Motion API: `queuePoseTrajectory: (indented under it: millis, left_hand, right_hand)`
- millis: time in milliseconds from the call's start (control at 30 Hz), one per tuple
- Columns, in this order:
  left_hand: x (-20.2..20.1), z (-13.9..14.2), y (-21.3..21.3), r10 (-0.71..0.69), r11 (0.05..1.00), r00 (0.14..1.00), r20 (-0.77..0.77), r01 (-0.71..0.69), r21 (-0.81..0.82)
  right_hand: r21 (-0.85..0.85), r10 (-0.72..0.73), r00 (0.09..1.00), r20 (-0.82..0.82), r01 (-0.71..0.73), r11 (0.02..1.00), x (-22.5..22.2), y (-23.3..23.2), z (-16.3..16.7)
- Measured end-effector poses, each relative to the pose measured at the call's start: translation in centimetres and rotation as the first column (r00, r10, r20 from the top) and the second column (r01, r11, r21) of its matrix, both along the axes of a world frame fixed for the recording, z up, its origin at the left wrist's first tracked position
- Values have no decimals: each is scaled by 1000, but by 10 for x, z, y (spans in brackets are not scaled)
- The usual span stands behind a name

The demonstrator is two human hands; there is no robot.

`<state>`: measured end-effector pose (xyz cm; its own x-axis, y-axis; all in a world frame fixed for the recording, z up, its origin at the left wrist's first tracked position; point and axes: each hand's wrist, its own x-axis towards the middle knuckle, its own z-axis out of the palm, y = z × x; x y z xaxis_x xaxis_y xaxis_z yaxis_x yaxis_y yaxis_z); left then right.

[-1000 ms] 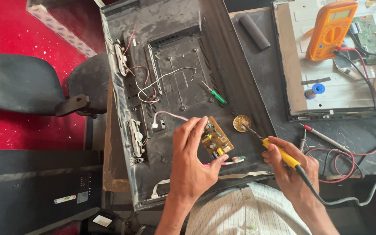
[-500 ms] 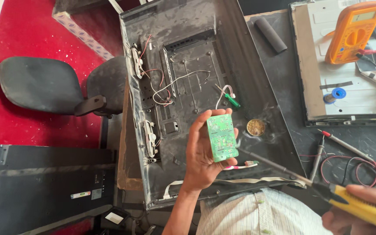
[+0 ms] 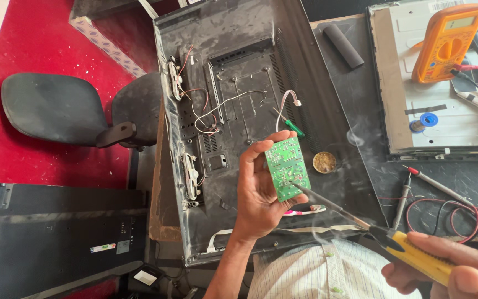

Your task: The person holds a small green circuit board and uses a soldering iron to apply heat to several solder joints while smoke rises. They then use a toothbrush to scrub the board surface and continue soldering different points, flipping the board to access both sides.

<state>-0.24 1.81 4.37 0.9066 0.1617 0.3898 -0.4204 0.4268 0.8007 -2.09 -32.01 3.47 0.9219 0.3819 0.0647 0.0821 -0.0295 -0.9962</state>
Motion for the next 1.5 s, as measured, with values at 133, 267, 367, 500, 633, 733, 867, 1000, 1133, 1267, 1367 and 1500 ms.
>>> queuePoseTrajectory:
  millis: [133, 267, 367, 500, 633, 733, 867, 1000, 1133, 1267, 1367, 1500]
  left_hand:
    - [0, 1, 0, 18, 999, 999, 27, -19, 38]
    - [1, 1, -1, -4, 1000, 1000, -1, 4, 0]
    - [1, 1, -2, 0, 1000, 1000, -3, 0, -2]
    - [1, 0, -2, 10, 1000, 1000, 16, -10, 17]
    - [0, -1, -1, 16, 999, 1000, 14, -16, 39]
    - [-1, -1, -1, 12, 1000, 1000, 4, -12, 29]
    - [0, -1, -2, 17, 1000, 999, 31, -18, 24]
    - [-1, -1, -3, 17, 1000, 1000, 21, -17, 12]
    - [-1, -1, -4, 17, 1000, 1000, 24, -17, 8]
    - [-1, -1, -4, 29, 999, 999, 23, -29, 24]
    - [-2, -2, -4, 38, 998, 999, 33, -40, 38]
    - [-2, -2, -5, 32, 999, 999, 24, -33, 33]
  right_hand:
    - [10, 80, 996, 34, -80, 997, 4, -3, -5]
    - [-71, 104, 994, -23, -106, 992, 8, -15, -7]
    - [-24, 231, 972, -36, -232, 972, 13, -21, -8]
    - [12, 224, 973, -58, -224, 975, 12, -19, -8]
    - [-9, 154, 988, -14, -154, 988, 2, -12, -7]
    - [-38, 108, 994, -29, -109, 993, -1, -9, -4]
    - [-36, 141, 985, -102, -145, 989, 2, -8, 2]
    - [-127, 53, 999, -11, -54, 990, -5, -5, 4]
    - [-150, 22, 1000, -18, -24, 988, -12, -4, 4]
    - [-138, -58, 998, -36, 53, 989, -9, -5, 2]
    - [90, 39, 955, -293, -13, 996, -3, -8, 3]
    - [-168, 15, 1000, 10, -13, 986, -10, -5, 3]
